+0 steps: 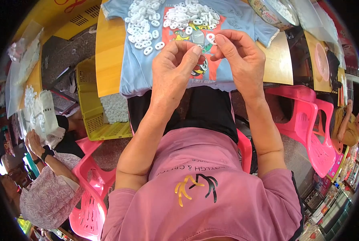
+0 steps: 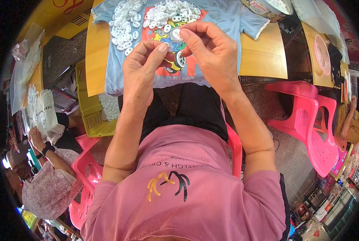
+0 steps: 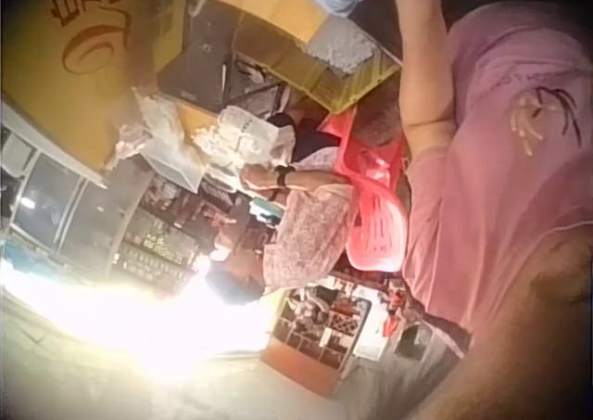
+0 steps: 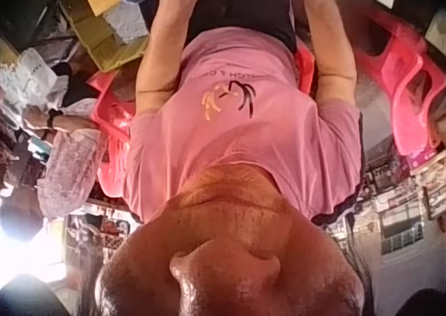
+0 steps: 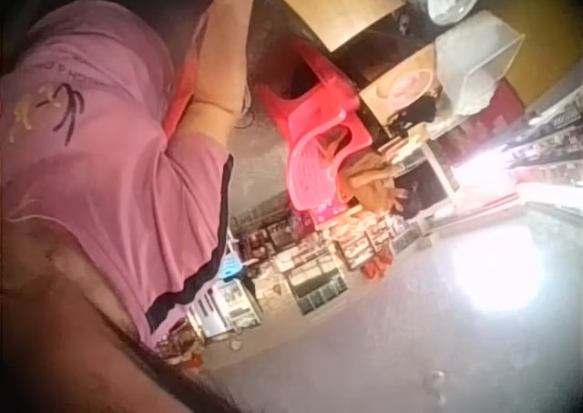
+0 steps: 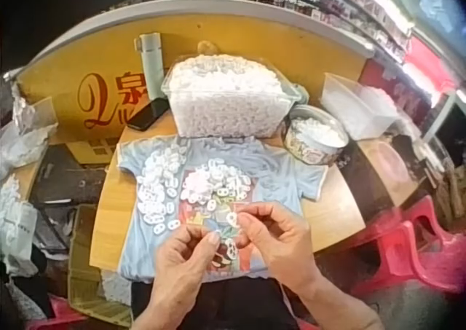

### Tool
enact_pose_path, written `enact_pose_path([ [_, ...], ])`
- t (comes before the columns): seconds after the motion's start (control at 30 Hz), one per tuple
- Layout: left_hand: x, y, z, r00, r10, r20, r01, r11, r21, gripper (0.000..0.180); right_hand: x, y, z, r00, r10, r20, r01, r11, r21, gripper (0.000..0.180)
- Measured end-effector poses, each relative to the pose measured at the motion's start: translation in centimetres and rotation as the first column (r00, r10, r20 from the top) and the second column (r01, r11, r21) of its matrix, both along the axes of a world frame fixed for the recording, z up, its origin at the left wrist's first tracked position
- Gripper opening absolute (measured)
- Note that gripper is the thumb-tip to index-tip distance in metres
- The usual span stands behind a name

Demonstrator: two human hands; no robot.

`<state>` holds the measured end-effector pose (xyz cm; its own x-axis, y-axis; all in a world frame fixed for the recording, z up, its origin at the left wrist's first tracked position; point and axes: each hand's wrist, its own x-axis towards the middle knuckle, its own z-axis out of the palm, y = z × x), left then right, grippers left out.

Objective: Attaching plastic tags to a t-shirt using small plastic fasteners and tag components.

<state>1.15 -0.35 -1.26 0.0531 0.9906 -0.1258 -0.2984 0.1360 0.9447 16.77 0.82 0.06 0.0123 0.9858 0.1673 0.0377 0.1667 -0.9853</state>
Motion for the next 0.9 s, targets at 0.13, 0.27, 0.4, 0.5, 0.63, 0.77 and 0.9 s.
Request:
enact_pose_path([
  [0.13,-0.01,0.02,0.03,1.000,-0.005,-0.009,0.005,1.000,-0.001,0.021,-0.13,-0.15,0.05,0.999,0.023,0.028,-0.023,1.000,-0.005,0.017],
  [0.27,-0.02,0.00,-0.03,1.000,0.006,-0.012,-0.006,1.000,0.010,0.021,-0.21,-0.27,0.02,1.000,0.020,-0.002,-0.020,1.000,-0.001,0.017],
  [0.4,-0.04,0.00,0.10,1.000,-0.001,-0.029,0.001,1.000,0.009,0.020,-0.26,-0.26,-0.04,0.999,0.028,0.017,-0.028,1.000,-0.008,0.017],
  [0.5,-0.07,-0.03,0.20,1.000,0.000,-0.026,0.000,1.000,0.008,0.020,-0.28,-0.39,-0.16,0.997,0.061,0.043,-0.060,0.998,-0.018,0.018],
  [0.63,-0.11,0.01,0.16,1.000,-0.002,-0.024,0.002,1.000,0.018,0.020,-0.19,-0.21,-0.17,0.998,0.040,0.053,-0.041,0.999,0.015,0.018],
  [0.77,-0.11,0.06,0.15,1.000,-0.003,-0.031,0.003,1.000,0.011,0.019,0.11,0.05,0.02,0.999,0.037,0.002,-0.037,0.999,-0.009,0.018],
  [0.9,-0.06,0.07,0.16,0.999,-0.002,-0.032,0.003,1.000,0.003,0.019,0.06,-0.13,0.22,0.998,0.054,0.014,-0.054,0.998,-0.011,0.018],
])
